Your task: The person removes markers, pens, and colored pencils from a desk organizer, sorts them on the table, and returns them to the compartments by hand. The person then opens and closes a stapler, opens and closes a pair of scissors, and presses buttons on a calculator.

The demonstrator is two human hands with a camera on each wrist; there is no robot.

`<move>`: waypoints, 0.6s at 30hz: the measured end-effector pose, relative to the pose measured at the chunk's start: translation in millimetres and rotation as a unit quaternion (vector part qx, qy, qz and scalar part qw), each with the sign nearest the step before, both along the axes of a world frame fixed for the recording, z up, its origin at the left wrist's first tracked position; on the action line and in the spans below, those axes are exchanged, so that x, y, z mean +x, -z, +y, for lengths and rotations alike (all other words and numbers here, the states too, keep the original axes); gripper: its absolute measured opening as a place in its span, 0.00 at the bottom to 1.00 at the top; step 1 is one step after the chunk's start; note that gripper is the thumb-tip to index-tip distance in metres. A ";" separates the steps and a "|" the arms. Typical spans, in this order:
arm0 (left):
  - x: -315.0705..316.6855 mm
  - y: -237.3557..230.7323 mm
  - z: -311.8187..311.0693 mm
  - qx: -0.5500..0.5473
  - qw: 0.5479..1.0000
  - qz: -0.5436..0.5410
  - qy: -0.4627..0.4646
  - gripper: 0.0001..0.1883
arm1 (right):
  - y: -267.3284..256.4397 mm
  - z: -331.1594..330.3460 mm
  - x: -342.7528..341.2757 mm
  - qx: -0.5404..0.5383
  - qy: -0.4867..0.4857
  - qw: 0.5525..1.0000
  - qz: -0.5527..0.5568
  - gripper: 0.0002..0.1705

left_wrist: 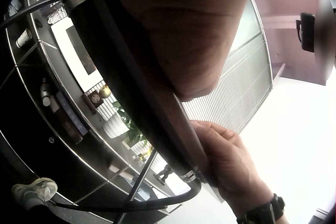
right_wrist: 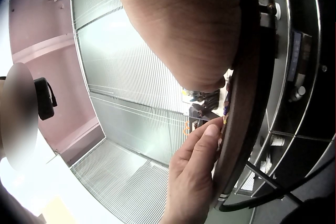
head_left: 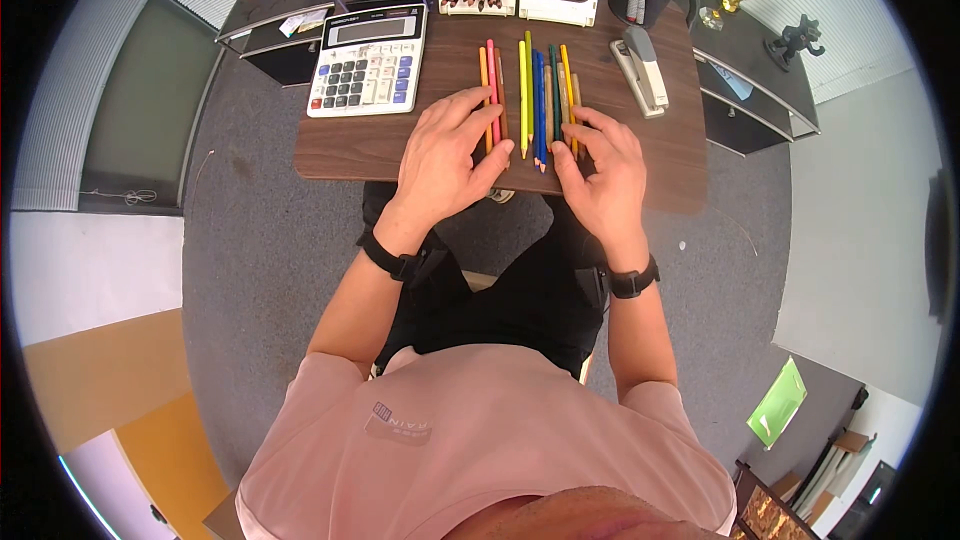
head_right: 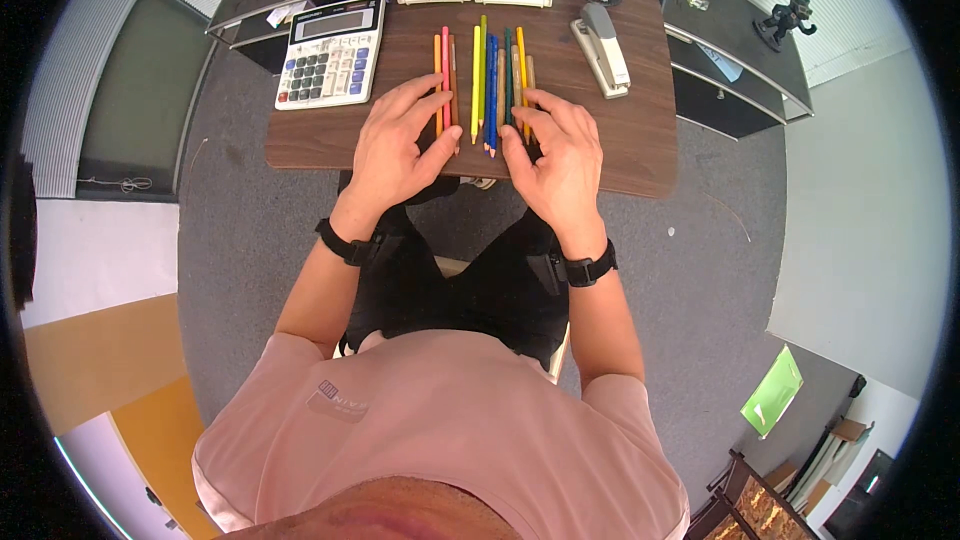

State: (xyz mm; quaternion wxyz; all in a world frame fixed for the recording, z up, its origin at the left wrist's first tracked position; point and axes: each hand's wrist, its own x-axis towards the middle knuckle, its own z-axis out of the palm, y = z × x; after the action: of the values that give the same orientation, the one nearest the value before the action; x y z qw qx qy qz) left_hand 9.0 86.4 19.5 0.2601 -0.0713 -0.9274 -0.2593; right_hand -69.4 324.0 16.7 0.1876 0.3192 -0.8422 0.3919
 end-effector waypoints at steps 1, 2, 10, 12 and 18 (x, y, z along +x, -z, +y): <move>0.3 -0.3 0.1 0.001 1.000 -0.002 0.000 0.24 | 0.3 0.0 0.1 0.000 0.000 1.000 -0.001 0.13; 0.3 0.2 -0.2 0.001 1.000 -0.002 0.000 0.24 | -0.1 -0.3 0.4 0.000 0.000 1.000 -0.001 0.13; -0.1 0.7 -0.7 -0.002 1.000 0.003 -0.001 0.23 | 0.5 -0.5 0.2 -0.001 0.002 1.000 0.000 0.13; -0.3 1.9 -0.6 -0.002 1.000 0.004 -0.002 0.23 | 0.4 -0.4 0.4 -0.003 0.002 1.000 -0.001 0.13; -0.5 2.7 -0.8 -0.003 1.000 0.005 -0.003 0.23 | -0.3 -0.3 0.4 -0.007 0.000 1.000 0.004 0.13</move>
State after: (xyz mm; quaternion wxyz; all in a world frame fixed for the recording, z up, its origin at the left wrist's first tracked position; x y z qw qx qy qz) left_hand 8.5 85.5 16.8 0.2652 -0.0711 -0.9271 -0.2551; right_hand -69.0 323.7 17.0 0.1931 0.3189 -0.8387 0.3969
